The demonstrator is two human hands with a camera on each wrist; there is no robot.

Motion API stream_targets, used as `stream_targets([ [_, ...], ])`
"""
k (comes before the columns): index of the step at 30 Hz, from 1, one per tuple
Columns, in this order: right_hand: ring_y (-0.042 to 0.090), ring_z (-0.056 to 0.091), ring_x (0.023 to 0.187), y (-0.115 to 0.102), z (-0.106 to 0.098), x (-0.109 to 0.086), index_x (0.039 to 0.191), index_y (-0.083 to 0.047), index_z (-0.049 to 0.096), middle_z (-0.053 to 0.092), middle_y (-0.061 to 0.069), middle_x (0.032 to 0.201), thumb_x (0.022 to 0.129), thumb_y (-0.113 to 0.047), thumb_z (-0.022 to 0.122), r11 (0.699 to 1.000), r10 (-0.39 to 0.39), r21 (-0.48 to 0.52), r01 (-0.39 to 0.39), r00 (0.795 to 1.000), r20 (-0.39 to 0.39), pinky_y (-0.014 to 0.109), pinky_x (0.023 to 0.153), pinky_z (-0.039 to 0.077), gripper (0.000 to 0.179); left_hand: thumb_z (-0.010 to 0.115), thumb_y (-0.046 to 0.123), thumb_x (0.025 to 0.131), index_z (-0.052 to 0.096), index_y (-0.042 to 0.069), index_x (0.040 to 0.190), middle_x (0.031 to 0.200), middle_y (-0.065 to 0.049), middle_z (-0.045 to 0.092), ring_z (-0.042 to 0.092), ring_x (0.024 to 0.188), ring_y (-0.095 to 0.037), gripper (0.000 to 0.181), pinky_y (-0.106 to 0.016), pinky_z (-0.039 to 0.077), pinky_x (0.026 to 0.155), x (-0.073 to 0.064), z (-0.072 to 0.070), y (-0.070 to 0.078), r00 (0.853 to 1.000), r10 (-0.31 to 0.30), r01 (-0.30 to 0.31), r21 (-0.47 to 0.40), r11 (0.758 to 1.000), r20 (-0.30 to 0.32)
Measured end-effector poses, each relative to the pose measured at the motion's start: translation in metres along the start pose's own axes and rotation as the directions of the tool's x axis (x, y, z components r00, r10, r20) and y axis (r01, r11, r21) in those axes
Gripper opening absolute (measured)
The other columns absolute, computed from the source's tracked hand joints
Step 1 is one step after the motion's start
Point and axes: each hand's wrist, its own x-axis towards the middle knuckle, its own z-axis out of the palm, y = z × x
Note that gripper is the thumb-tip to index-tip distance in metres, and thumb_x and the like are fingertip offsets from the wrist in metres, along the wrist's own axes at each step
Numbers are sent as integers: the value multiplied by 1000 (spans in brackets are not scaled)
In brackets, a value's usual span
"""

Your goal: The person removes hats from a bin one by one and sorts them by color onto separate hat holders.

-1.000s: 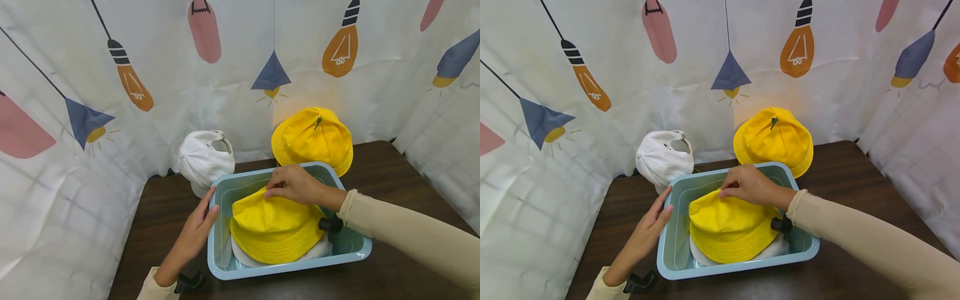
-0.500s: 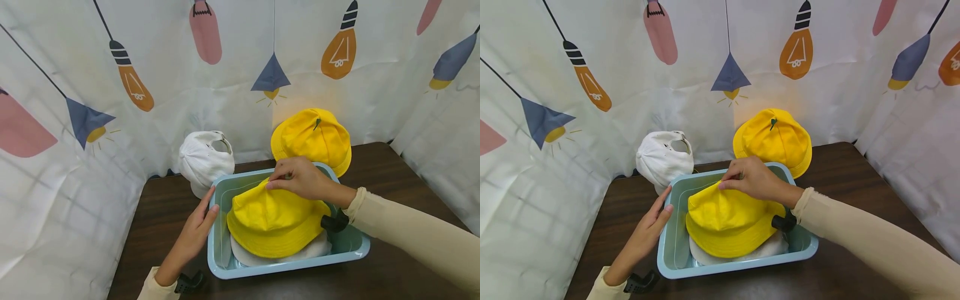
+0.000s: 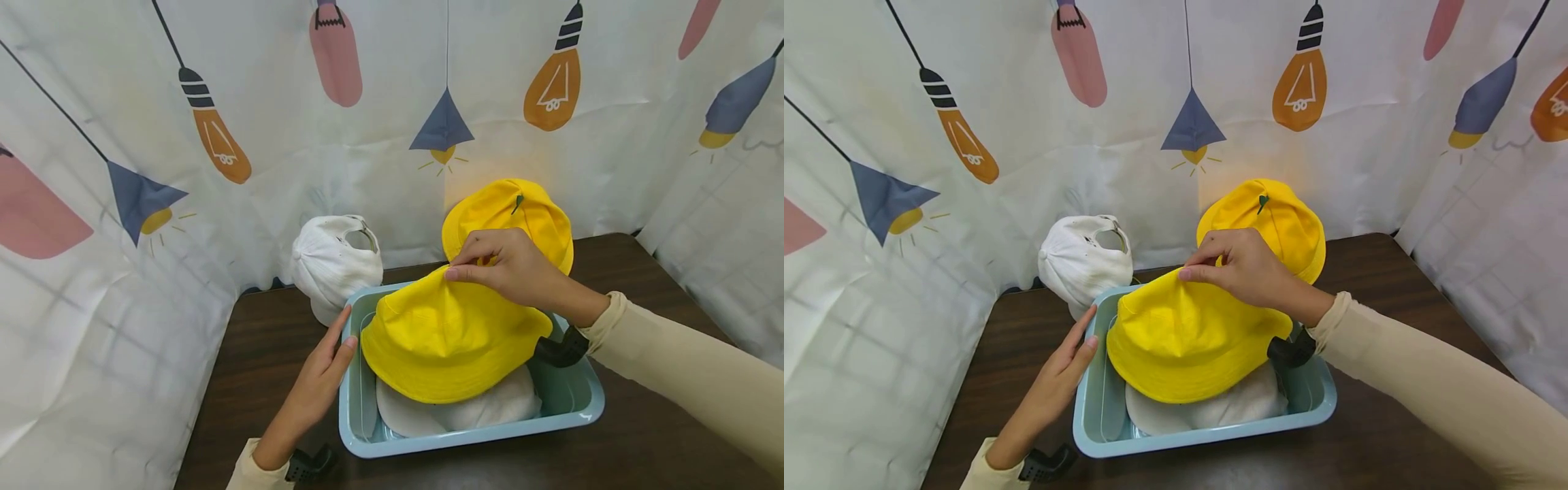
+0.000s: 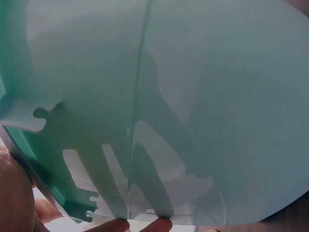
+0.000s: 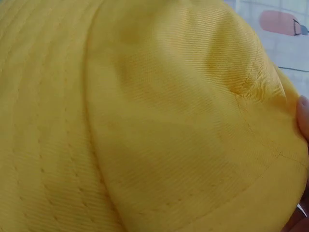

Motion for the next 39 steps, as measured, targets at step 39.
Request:
stream_targets([
  [39,21,64,91,-12,-122,8,117,2,74,70,5,109,93,-25,76,923,327,336,-186,839,-435,17,73,60,36,41,30,112,19,19,165,170,-5,23,32,151,-31,58,-59,36,115,2,1,-3,999,45,-45,-14,999,-16],
])
